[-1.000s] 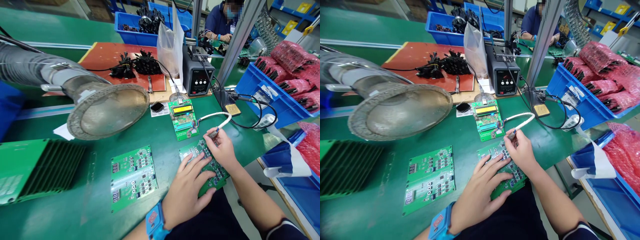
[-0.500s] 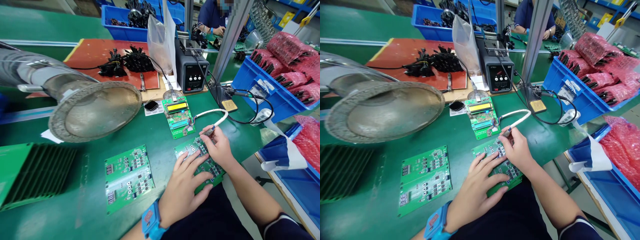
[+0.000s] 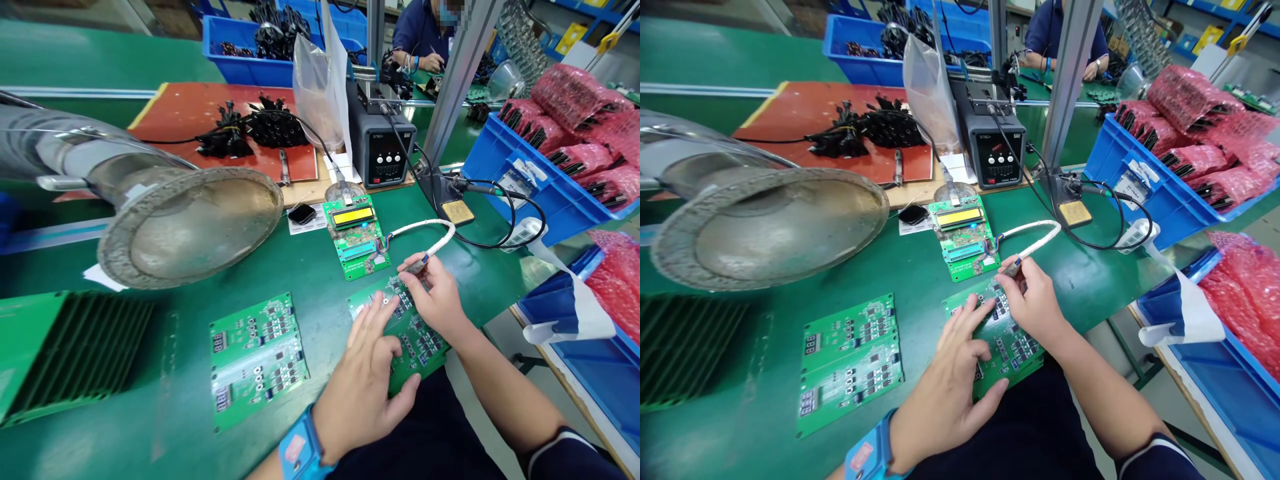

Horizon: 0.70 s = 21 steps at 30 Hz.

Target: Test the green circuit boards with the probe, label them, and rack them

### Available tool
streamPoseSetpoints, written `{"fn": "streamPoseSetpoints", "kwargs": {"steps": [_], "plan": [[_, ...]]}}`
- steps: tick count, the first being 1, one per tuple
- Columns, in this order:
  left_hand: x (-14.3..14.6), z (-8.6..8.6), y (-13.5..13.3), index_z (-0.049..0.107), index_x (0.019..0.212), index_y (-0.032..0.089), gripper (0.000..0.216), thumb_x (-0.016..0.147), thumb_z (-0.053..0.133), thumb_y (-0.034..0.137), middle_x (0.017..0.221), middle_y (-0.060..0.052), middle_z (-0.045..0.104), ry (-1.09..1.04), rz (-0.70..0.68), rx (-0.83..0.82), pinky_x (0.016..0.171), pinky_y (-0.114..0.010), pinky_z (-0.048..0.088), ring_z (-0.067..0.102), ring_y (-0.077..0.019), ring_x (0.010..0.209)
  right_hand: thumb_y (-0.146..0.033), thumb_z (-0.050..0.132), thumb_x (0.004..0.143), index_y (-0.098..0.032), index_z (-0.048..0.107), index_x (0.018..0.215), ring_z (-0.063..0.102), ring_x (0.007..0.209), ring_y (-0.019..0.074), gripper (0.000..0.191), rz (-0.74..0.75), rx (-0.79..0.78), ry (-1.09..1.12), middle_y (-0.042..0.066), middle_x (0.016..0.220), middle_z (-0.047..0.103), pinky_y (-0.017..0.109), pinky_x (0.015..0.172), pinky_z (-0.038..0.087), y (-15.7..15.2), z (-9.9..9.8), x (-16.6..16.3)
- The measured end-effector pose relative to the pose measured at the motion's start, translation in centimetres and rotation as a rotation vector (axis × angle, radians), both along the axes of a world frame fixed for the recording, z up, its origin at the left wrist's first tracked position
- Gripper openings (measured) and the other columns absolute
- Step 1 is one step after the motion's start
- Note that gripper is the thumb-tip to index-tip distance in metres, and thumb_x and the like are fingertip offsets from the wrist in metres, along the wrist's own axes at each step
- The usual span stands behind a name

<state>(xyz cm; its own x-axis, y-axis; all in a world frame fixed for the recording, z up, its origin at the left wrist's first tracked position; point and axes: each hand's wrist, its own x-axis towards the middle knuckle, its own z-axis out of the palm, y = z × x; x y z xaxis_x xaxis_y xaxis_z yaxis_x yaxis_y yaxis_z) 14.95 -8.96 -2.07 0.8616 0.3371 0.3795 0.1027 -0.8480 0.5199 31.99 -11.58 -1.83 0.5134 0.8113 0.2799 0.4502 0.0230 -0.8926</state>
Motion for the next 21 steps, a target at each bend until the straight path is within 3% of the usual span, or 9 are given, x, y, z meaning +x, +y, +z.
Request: {"fn": "streamPoseSetpoints", "kwargs": {"steps": [9,21], "plan": [[0.21,-0.03,0.23,0.039,0.090,0.018,0.015,0.081,0.050,0.018,0.130,-0.026,0.046,-0.019,-0.013,0.052,0.101,-0.065,0.036,0.034,-0.0384,0.133,-0.024,0.055,0.085,-0.022,0.054,0.092,0.064,0.083,0.0167,0.008,-0.002,-0.002,-0.002,0.003,0.085,0.067,0.029,0.074,0.051,-0.07,-0.14,-0.02],[0.29,-0.33,0.11,0.044,0.096,0.016,0.019,0.080,0.053,0.019,0.129,-0.024,0.048,-0.035,0.007,0.074,0.101,-0.065,0.036,0.037,-0.0374,0.132,-0.024,0.055,0.085,-0.022,0.054,0.092,0.064,0.083,0.0170,0.007,-0.004,0.004,-0.020,0.003,0.086,0.067,0.029,0.073,0.051,-0.11,-0.25,0.00]]}}
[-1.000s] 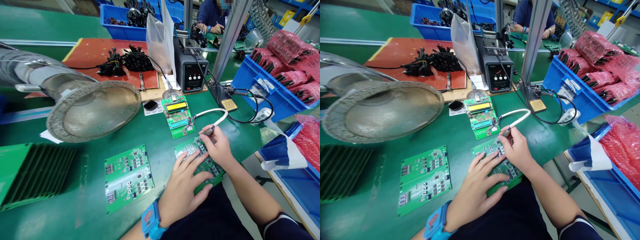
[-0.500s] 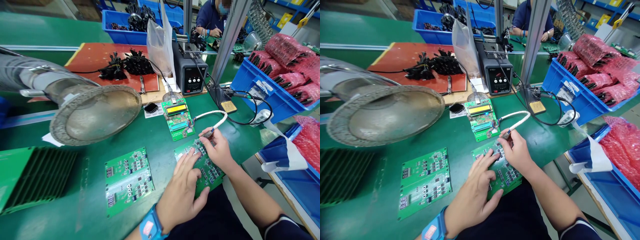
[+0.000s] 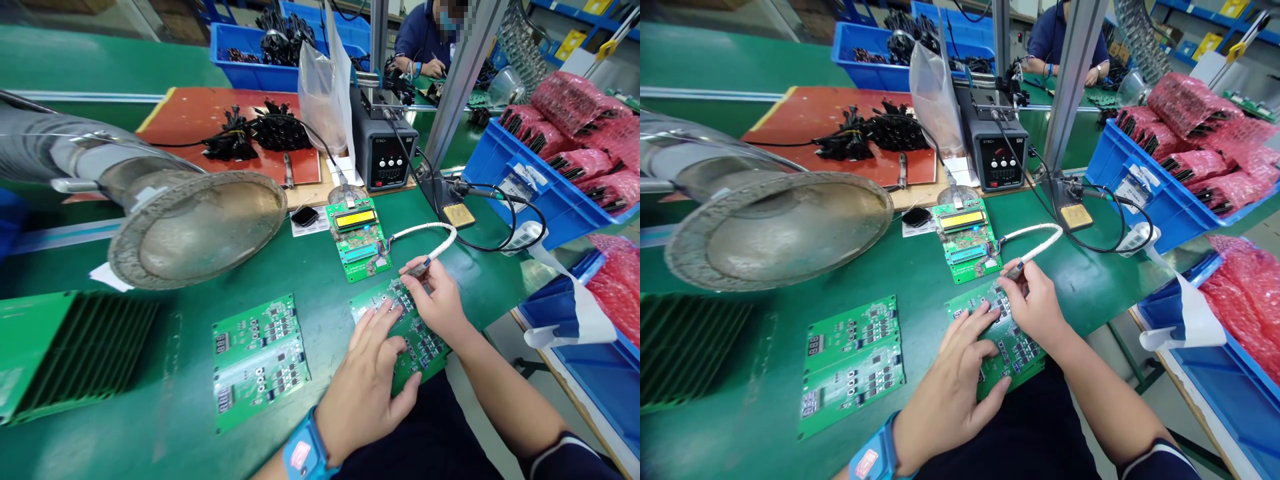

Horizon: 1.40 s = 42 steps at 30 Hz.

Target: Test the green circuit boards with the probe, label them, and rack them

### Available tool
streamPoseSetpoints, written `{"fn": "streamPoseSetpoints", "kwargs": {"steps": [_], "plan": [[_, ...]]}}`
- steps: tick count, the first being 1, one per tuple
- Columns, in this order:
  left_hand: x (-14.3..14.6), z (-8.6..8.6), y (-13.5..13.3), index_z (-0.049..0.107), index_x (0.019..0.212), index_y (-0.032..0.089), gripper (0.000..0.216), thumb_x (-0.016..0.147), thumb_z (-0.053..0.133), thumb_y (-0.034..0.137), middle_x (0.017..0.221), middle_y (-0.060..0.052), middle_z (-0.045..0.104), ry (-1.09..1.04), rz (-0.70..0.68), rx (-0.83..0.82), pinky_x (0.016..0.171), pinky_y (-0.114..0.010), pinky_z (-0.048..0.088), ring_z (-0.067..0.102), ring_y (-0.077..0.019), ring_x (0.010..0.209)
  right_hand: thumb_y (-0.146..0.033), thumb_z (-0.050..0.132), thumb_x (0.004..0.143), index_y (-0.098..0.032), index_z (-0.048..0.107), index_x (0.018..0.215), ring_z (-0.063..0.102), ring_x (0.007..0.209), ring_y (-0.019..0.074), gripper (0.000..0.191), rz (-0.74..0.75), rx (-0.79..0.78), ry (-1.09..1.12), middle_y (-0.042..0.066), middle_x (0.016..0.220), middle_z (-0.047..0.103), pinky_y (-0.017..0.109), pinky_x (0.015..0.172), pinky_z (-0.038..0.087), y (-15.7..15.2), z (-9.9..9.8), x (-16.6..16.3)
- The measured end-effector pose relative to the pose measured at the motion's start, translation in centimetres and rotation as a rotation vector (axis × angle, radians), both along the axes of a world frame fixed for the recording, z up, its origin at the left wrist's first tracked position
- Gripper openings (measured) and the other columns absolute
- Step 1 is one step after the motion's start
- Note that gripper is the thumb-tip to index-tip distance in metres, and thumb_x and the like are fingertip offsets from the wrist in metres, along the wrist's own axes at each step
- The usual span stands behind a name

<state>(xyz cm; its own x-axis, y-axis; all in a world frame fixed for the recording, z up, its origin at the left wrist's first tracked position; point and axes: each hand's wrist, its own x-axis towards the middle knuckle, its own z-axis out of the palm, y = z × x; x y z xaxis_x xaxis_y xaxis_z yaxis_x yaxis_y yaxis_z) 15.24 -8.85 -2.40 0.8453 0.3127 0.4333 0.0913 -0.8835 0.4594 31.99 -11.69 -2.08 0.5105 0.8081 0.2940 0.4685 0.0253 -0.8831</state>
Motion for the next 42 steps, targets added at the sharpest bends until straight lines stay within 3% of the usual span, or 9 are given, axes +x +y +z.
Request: {"fn": "streamPoseSetpoints", "kwargs": {"steps": [7,15,19,22,27,33,42], "plan": [[0.1,0.3,-0.2,0.048,0.108,0.014,0.038,0.075,0.063,0.024,0.130,-0.022,0.050,0.013,0.019,-0.018,0.103,-0.064,0.034,0.036,-0.0387,0.132,-0.024,0.055,0.085,-0.021,0.055,0.092,0.064,0.083,0.0170,0.007,0.001,0.000,0.009,0.003,0.086,0.067,0.030,0.075,0.052,-0.1,0.0,0.0],[0.2,0.7,-0.1,0.054,0.107,0.013,0.036,0.074,0.063,0.025,0.129,-0.023,0.051,0.063,0.020,0.001,0.100,-0.067,0.035,0.038,-0.0414,0.130,-0.025,0.057,0.084,-0.021,0.055,0.091,0.064,0.083,0.0165,0.008,0.000,0.012,0.085,0.004,0.087,0.068,0.031,0.075,0.052,0.2,0.2,0.1],[0.2,0.9,-0.2,0.055,0.106,0.012,0.034,0.076,0.062,0.026,0.129,-0.023,0.051,0.071,0.027,0.017,0.100,-0.068,0.035,0.038,-0.0417,0.130,-0.025,0.060,0.081,-0.022,0.054,0.096,0.065,0.079,0.0155,0.017,-0.036,0.046,0.256,0.004,0.089,0.069,0.029,0.072,0.053,-1.6,1.2,0.2],[0.2,1.0,-0.2,0.055,0.106,0.013,0.033,0.075,0.061,0.025,0.130,-0.022,0.051,0.076,0.026,0.007,0.101,-0.067,0.035,0.038,-0.0404,0.131,-0.025,0.061,0.083,-0.022,0.054,0.097,0.066,0.079,0.0152,0.016,-0.012,-0.027,0.302,0.003,0.087,0.069,0.029,0.073,0.053,-4.1,1.9,0.2],[0.3,1.0,-0.1,0.056,0.105,0.014,0.031,0.075,0.061,0.024,0.130,-0.022,0.051,0.074,0.025,0.002,0.101,-0.067,0.035,0.038,-0.0408,0.130,-0.026,0.059,0.085,-0.022,0.054,0.098,0.065,0.081,0.0160,0.014,0.043,-0.120,0.292,0.004,0.090,0.068,0.029,0.074,0.053,-6.4,1.5,-0.1],[0.3,1.0,-0.1,0.055,0.105,0.014,0.031,0.076,0.060,0.024,0.129,-0.022,0.051,0.073,0.026,0.000,0.101,-0.067,0.035,0.038,-0.0404,0.130,-0.026,0.057,0.086,-0.022,0.054,0.096,0.064,0.082,0.0163,0.012,0.054,-0.118,0.262,0.004,0.092,0.068,0.029,0.074,0.053,-6.1,1.0,-0.1],[0.3,0.9,-0.2,0.056,0.104,0.013,0.031,0.075,0.061,0.023,0.129,-0.022,0.051,0.057,0.039,-0.003,0.102,-0.066,0.035,0.039,-0.0400,0.130,-0.025,0.056,0.087,-0.022,0.056,0.094,0.064,0.082,0.0173,0.008,0.100,-0.175,0.035,0.004,0.091,0.066,0.030,0.074,0.052,-6.2,1.5,-0.1]]}}
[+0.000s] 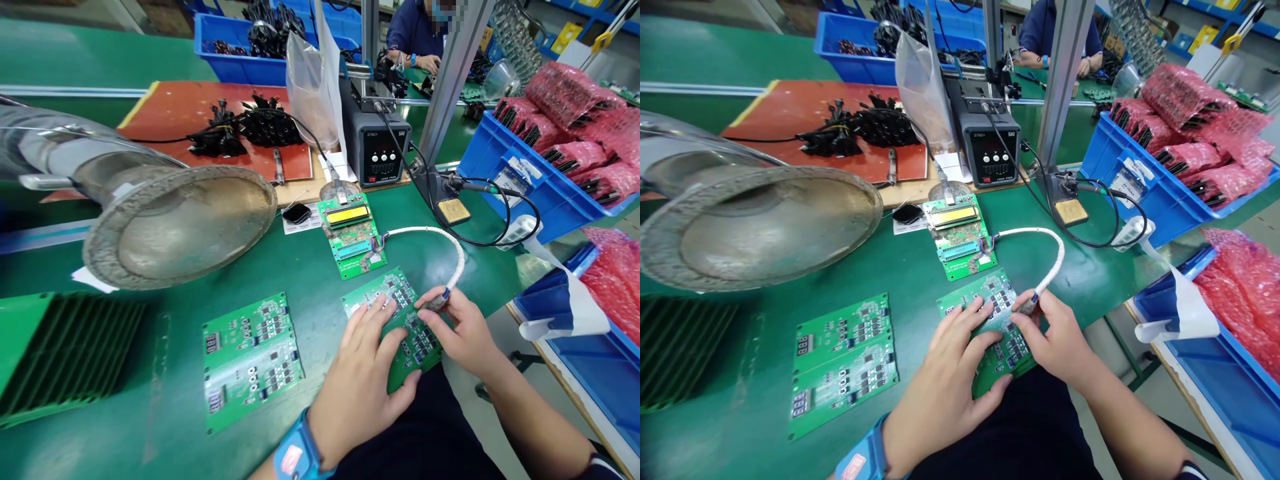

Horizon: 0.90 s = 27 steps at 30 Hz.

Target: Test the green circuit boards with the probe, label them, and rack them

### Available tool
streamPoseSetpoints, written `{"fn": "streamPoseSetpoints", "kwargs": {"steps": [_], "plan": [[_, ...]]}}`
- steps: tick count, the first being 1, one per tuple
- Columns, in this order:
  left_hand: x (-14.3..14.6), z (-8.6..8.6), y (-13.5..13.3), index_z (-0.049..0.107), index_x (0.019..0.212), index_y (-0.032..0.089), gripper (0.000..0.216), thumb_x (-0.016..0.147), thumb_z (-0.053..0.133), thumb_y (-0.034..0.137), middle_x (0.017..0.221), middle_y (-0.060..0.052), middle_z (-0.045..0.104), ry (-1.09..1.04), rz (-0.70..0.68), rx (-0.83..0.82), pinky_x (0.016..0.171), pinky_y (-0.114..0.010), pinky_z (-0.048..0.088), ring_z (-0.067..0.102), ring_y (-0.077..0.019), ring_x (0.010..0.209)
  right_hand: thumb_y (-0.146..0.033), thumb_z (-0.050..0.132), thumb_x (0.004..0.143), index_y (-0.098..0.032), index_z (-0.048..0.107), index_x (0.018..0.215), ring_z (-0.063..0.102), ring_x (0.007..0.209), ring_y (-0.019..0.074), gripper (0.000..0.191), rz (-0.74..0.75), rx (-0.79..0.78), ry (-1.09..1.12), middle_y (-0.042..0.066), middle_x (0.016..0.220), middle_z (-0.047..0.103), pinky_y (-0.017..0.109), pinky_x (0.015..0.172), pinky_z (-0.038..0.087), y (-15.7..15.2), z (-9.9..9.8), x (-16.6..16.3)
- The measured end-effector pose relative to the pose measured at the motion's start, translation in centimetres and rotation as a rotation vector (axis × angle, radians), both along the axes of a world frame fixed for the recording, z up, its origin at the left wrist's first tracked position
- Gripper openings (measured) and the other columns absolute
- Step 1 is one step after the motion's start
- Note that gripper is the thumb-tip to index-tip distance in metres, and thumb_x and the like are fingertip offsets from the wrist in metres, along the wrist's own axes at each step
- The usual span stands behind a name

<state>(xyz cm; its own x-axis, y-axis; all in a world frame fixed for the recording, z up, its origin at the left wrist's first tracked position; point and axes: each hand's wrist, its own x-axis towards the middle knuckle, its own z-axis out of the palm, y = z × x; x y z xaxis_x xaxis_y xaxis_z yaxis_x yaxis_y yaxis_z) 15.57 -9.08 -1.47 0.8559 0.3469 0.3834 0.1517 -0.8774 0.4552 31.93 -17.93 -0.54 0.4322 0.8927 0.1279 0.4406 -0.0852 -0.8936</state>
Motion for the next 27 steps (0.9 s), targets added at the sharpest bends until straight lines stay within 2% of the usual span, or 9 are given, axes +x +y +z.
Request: {"fn": "streamPoseSetpoints", "kwargs": {"steps": [10,14,17,20,23,25,27], "plan": [[0.0,0.0,-0.2,0.057,0.104,0.014,0.033,0.073,0.062,0.024,0.127,-0.021,0.053,0.008,0.014,-0.012,0.102,-0.064,0.036,0.041,-0.0395,0.128,-0.025,0.054,0.089,-0.023,0.055,0.092,0.064,0.083,0.0172,0.004,-0.023,0.012,-0.010,0.003,0.089,0.066,0.029,0.075,0.052,0.0,-0.8,-0.1],[-0.1,0.1,-0.2,0.057,0.105,0.014,0.033,0.073,0.062,0.023,0.128,-0.020,0.053,0.013,0.014,-0.026,0.103,-0.067,0.032,0.041,-0.0401,0.129,-0.025,0.055,0.088,-0.024,0.055,0.094,0.064,0.087,0.0178,0.006,-0.017,0.023,0.016,0.004,0.092,0.065,0.030,0.076,0.052,-0.2,-0.8,-0.1],[0.0,0.4,-0.2,0.058,0.104,0.014,0.031,0.075,0.062,0.023,0.129,-0.020,0.051,0.043,0.014,-0.003,0.103,-0.072,0.027,0.033,-0.0430,0.133,-0.026,0.055,0.088,-0.023,0.055,0.095,0.064,0.087,0.0182,0.007,-0.025,0.027,0.029,0.005,0.092,0.065,0.031,0.077,0.053,-0.3,-1.0,-0.1],[0.0,0.9,-0.3,0.060,0.101,0.015,0.027,0.076,0.062,0.026,0.130,-0.019,0.051,0.091,0.021,0.008,0.103,-0.072,0.025,0.029,-0.0449,0.134,-0.026,0.055,0.089,-0.023,0.055,0.096,0.063,0.088,0.0183,0.008,-0.023,0.035,0.045,0.005,0.093,0.065,0.031,0.078,0.053,-0.4,-1.2,-0.1],[0.1,1.4,-0.2,0.062,0.100,0.017,0.027,0.079,0.061,0.033,0.129,-0.018,0.053,0.127,0.024,0.010,0.103,-0.069,0.029,0.034,-0.0441,0.132,-0.026,0.055,0.089,-0.024,0.055,0.096,0.063,0.089,0.0181,0.007,-0.018,0.047,0.056,0.005,0.094,0.064,0.031,0.079,0.053,-0.4,-1.4,0.0],[0.0,1.6,0.1,0.062,0.105,0.019,0.031,0.078,0.062,0.035,0.130,-0.017,0.052,0.132,0.023,0.026,0.100,-0.069,0.031,0.035,-0.0444,0.131,-0.025,0.055,0.089,-0.024,0.056,0.096,0.063,0.091,0.0183,0.007,-0.019,0.059,0.059,0.004,0.094,0.064,0.031,0.080,0.052,-0.4,-1.4,0.0],[0.0,1.7,0.5,0.057,0.118,0.021,0.047,0.074,0.067,0.036,0.136,-0.018,0.048,0.135,0.028,0.040,0.097,-0.068,0.034,0.032,-0.0459,0.132,-0.025,0.055,0.089,-0.024,0.056,0.096,0.063,0.092,0.0186,0.007,-0.023,0.066,0.062,0.004,0.094,0.065,0.032,0.080,0.052,-0.4,-1.5,0.0]]}}
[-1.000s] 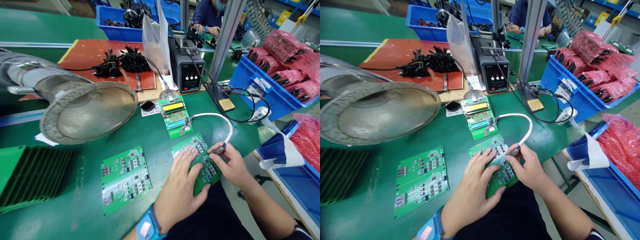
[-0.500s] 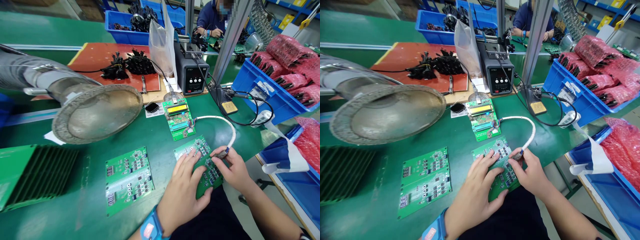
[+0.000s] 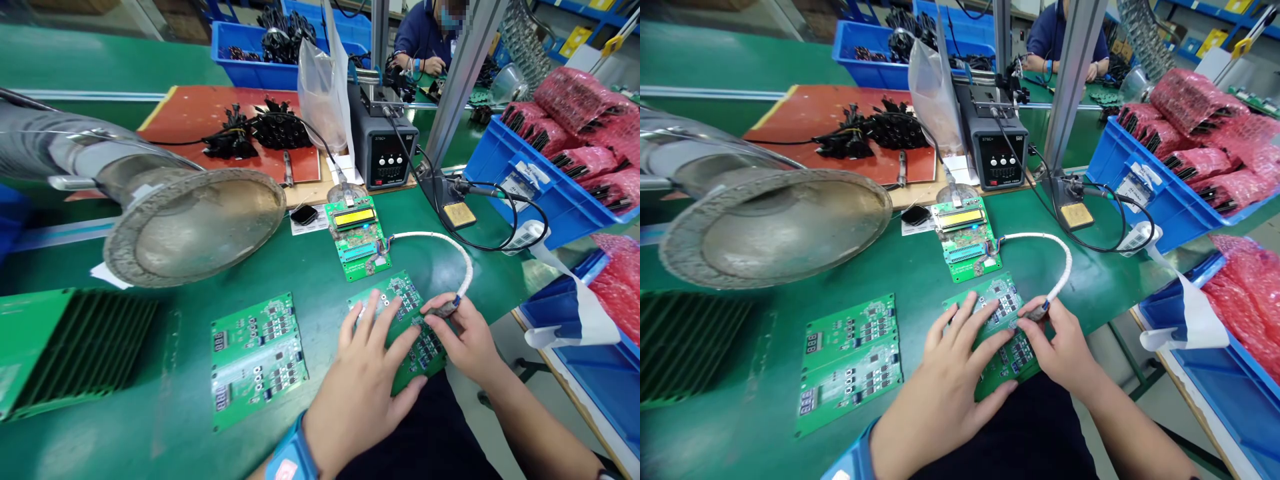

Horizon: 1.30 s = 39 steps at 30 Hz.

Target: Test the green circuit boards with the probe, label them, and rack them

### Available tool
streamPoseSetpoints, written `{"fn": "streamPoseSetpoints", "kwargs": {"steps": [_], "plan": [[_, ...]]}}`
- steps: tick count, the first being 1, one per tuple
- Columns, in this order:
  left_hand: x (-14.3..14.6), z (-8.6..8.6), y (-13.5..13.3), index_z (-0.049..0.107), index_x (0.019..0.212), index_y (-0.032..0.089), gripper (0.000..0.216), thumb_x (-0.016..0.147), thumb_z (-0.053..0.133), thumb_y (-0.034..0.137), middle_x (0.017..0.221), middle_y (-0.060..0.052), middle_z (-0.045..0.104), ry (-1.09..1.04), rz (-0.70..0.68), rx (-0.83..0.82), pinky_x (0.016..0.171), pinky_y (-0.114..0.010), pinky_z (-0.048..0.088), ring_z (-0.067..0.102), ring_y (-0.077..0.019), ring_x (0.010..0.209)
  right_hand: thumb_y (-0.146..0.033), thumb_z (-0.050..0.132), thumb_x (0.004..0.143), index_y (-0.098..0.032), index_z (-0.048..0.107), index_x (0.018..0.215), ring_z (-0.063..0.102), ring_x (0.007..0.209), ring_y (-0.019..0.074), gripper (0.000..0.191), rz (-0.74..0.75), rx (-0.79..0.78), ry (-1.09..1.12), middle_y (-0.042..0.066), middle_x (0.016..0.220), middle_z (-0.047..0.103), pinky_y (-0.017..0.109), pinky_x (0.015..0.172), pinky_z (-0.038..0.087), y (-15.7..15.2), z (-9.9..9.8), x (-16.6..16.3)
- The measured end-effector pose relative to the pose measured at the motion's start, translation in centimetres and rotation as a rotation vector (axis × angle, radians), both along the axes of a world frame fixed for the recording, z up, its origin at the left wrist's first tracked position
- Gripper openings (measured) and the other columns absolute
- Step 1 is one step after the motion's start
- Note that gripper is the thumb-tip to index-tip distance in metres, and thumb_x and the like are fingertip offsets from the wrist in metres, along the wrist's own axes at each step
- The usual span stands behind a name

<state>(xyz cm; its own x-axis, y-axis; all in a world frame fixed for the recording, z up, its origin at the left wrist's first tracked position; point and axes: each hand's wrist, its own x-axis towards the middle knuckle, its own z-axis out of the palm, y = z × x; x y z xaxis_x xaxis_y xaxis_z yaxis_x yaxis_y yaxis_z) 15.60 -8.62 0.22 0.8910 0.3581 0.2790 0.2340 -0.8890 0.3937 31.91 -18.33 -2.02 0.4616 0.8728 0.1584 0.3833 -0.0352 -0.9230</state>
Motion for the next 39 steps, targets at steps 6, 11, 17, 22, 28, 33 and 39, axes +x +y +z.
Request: {"fn": "streamPoseSetpoints", "kwargs": {"steps": [6,11,17,22,28,33,39], "plan": [[0.1,-0.5,0.9,0.034,0.140,0.008,0.107,0.057,0.074,0.063,0.148,-0.029,0.028,0.083,0.054,0.038,0.096,-0.065,0.036,0.018,-0.0481,0.137,-0.025,0.055,0.089,-0.024,0.056,0.094,0.063,0.090,0.0189,0.006,-0.007,0.001,-0.001,0.005,0.093,0.065,0.032,0.079,0.052,0.1,-0.1,-0.1],[0.2,-0.5,1.0,0.041,0.137,0.011,0.109,0.052,0.071,0.072,0.146,-0.027,0.032,0.089,0.085,0.073,0.102,-0.067,0.028,0.020,-0.0491,0.136,-0.025,0.056,0.088,-0.024,0.056,0.095,0.063,0.091,0.0186,0.007,-0.010,-0.001,0.004,0.005,0.093,0.065,0.032,0.080,0.052,0.0,-0.1,-0.2],[0.4,-0.1,1.0,0.043,0.138,0.012,0.111,0.049,0.072,0.072,0.147,-0.032,0.026,0.156,0.107,0.054,0.104,-0.061,0.032,0.026,-0.0465,0.135,-0.024,0.055,0.089,-0.023,0.055,0.095,0.062,0.092,0.0187,0.007,0.001,0.003,0.003,0.005,0.094,0.064,0.032,0.080,0.051,0.0,-0.2,-0.1],[0.6,0.3,1.0,0.047,0.136,0.012,0.107,0.049,0.074,0.068,0.143,-0.034,0.032,0.190,0.119,0.054,0.103,-0.061,0.033,0.032,-0.0474,0.132,-0.023,0.055,0.089,-0.024,0.054,0.096,0.062,0.092,0.0180,0.007,0.002,0.008,0.015,0.004,0.094,0.064,0.031,0.080,0.051,0.0,-0.2,-0.1],[0.8,0.9,1.1,0.049,0.134,0.012,0.106,0.047,0.076,0.065,0.142,-0.032,0.036,0.226,0.127,0.034,0.103,-0.060,0.033,0.035,-0.0475,0.130,-0.023,0.056,0.089,-0.024,0.054,0.096,0.062,0.092,0.0177,0.008,-0.002,0.003,0.032,0.004,0.095,0.064,0.031,0.079,0.050,-0.1,-0.2,-0.1],[1.1,1.2,1.2,0.050,0.133,0.012,0.107,0.045,0.077,0.066,0.142,-0.032,0.036,0.262,0.135,0.014,0.103,-0.060,0.033,0.035,-0.0484,0.129,-0.024,0.056,0.089,-0.025,0.054,0.096,0.062,0.091,0.0172,0.008,-0.004,0.005,0.036,0.003,0.095,0.064,0.031,0.079,0.050,0.0,-0.3,-0.1],[1.3,1.5,1.1,0.049,0.134,0.012,0.108,0.044,0.078,0.065,0.143,-0.035,0.032,0.301,0.133,0.016,0.103,-0.060,0.033,0.034,-0.0489,0.130,-0.024,0.056,0.089,-0.025,0.055,0.096,0.062,0.092,0.0172,0.008,-0.003,0.010,0.044,0.003,0.094,0.064,0.031,0.081,0.050,-0.1,-0.3,0.0]]}}
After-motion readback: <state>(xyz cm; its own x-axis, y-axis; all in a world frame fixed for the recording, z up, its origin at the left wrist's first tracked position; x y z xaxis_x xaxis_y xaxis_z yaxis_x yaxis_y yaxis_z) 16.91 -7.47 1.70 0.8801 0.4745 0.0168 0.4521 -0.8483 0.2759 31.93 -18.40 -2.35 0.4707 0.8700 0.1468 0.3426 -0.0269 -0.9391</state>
